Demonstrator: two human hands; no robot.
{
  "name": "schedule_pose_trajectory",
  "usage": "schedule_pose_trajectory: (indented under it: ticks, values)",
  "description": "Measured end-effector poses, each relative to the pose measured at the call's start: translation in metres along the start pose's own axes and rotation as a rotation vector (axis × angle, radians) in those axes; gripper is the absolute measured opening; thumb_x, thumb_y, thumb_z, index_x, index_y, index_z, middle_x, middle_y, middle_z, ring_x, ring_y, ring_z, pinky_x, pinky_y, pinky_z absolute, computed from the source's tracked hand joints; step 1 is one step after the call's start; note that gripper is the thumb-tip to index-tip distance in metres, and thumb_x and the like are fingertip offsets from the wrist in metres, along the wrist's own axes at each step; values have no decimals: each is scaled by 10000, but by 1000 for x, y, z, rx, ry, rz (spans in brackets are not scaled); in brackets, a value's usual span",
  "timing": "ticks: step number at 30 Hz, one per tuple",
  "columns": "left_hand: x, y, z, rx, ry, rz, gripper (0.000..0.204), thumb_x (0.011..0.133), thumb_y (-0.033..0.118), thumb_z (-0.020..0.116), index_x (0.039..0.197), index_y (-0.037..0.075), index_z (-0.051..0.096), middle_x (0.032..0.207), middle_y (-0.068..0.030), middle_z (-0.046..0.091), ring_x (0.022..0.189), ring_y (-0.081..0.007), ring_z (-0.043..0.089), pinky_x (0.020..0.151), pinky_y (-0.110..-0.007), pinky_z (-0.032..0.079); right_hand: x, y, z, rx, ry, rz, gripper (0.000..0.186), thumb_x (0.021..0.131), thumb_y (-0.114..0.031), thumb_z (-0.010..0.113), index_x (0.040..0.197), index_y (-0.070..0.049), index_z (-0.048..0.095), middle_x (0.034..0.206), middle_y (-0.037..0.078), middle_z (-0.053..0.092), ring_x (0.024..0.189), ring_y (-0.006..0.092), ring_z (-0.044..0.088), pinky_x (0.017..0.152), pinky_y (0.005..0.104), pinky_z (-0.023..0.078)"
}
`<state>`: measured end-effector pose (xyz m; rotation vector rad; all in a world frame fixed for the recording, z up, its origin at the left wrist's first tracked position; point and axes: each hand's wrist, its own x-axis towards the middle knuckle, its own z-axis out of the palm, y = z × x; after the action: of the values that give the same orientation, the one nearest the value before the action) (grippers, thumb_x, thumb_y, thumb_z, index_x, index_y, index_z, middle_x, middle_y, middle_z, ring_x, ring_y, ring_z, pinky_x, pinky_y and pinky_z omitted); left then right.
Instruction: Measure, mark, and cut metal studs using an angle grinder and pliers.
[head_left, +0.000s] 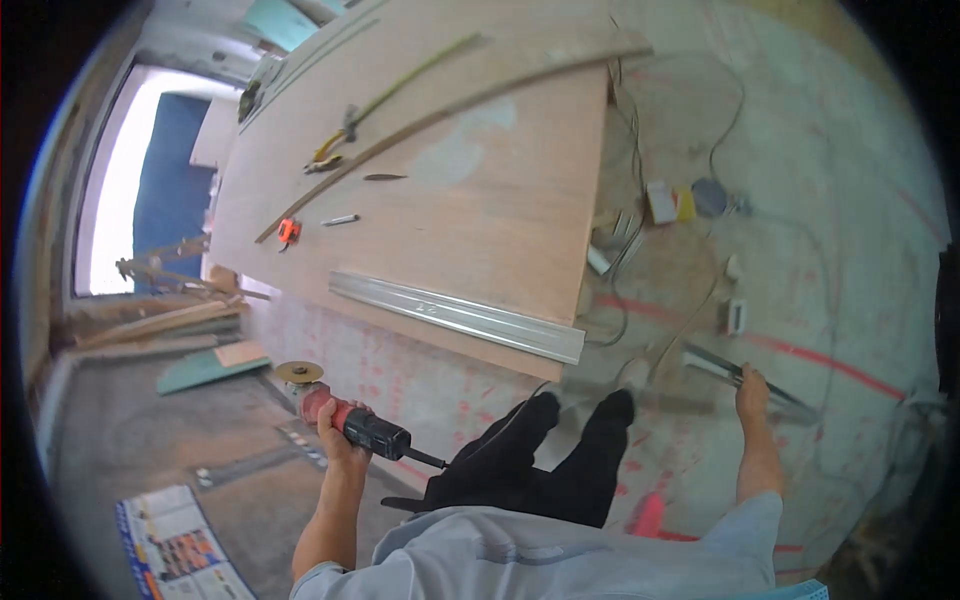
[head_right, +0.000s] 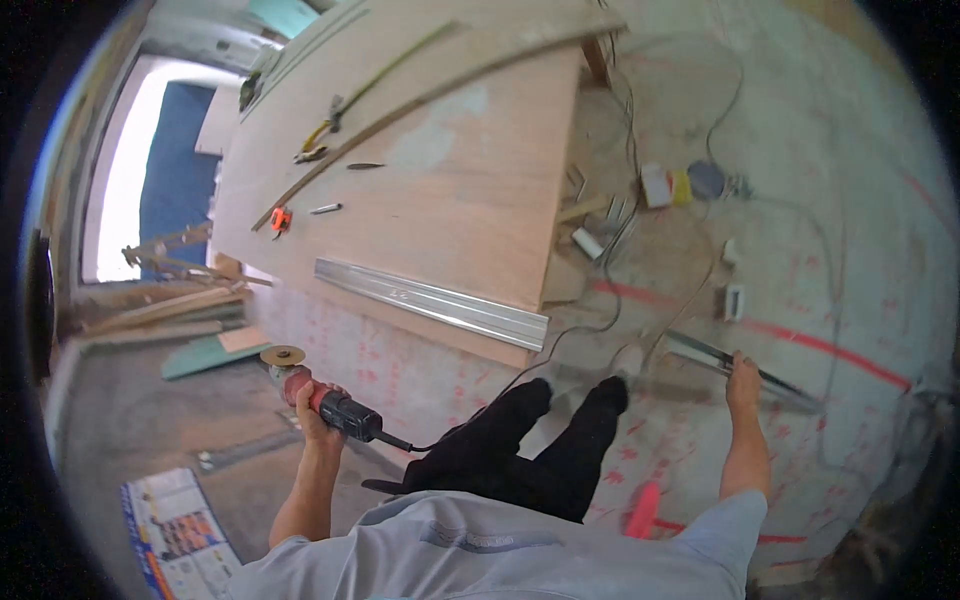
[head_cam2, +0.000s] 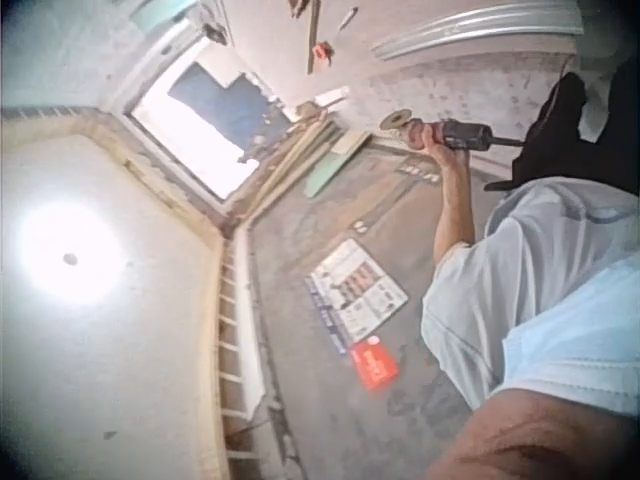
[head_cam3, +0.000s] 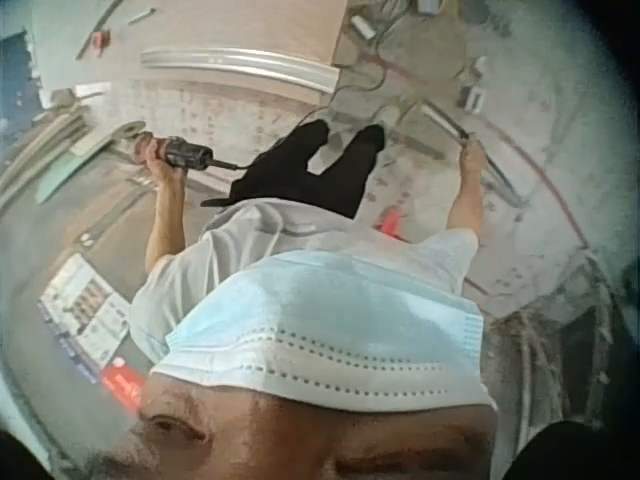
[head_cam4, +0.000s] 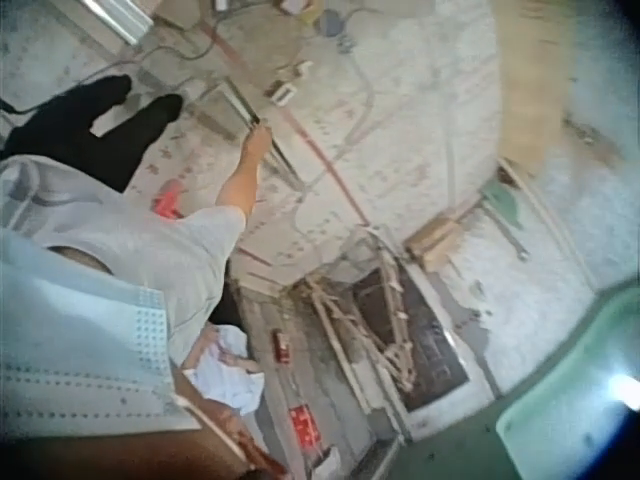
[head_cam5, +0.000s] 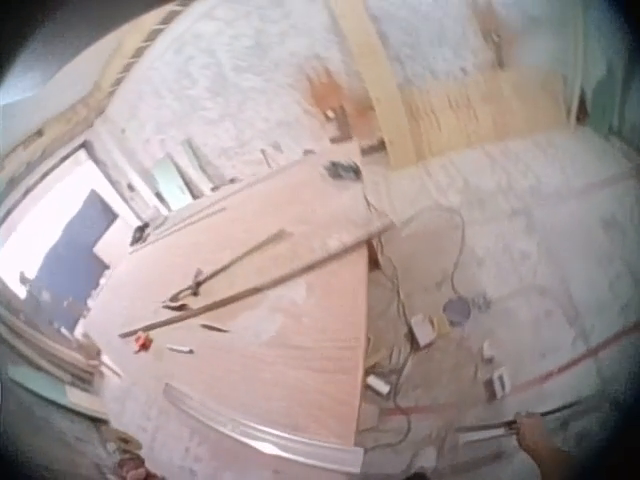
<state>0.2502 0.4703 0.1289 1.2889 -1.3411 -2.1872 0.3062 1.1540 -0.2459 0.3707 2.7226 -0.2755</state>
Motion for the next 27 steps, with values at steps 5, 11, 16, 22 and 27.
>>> schedule_pose_trajectory:
  ticks: [5, 11, 16, 22, 27]
  values:
    - [6, 17, -31, -212, 19, -91, 266, 778, 279, 669, 841, 60, 530, 754, -106, 585, 745, -280, 603, 737, -407, 530, 29, -118, -322, -248, 374, -64, 427, 788, -80, 640, 1198, -52, 528, 1052, 196, 542, 1051, 376, 519, 885, 488, 443]
    - [-20, 53, -48, -481, -55, 5, 285, 783, 270, 668, 906, 45, 544, 812, -107, 601, 773, -264, 606, 766, -401, 526, 17, -385, -571, 210, 477, -538, 523, 778, -132, 669, 1253, -52, 465, 1113, 219, 605, 1059, 389, 574, 845, 478, 469]
    - [18, 70, -76, -604, -133, -12, 306, 789, 271, 666, 934, 31, 546, 839, -95, 605, 793, -245, 604, 789, -393, 525, 118, -387, -510, -192, 488, -576, 475, 776, -148, 648, 1217, -119, 474, 1079, 214, 626, 1017, 395, 591, 809, 476, 473]
    - [83, 77, -135, -654, -133, -63, 327, 794, 236, 672, 996, 30, 518, 864, -99, 587, 828, -227, 589, 812, -394, 520, 129, -612, -475, -92, 621, -1072, 450, 758, -236, 640, 1161, -65, 538, 1079, 216, 631, 1011, 399, 596, 829, 458, 480]
    - [128, 102, -160, -715, -143, -83, 352, 802, 302, 666, 1023, 62, 535, 887, -84, 582, 831, -236, 586, 820, -409, 514, 183, -644, -447, -214, 237, -440, 463, 726, -249, 672, 1117, -30, 556, 1031, 236, 643, 975, 423, 606, 832, 471, 482]
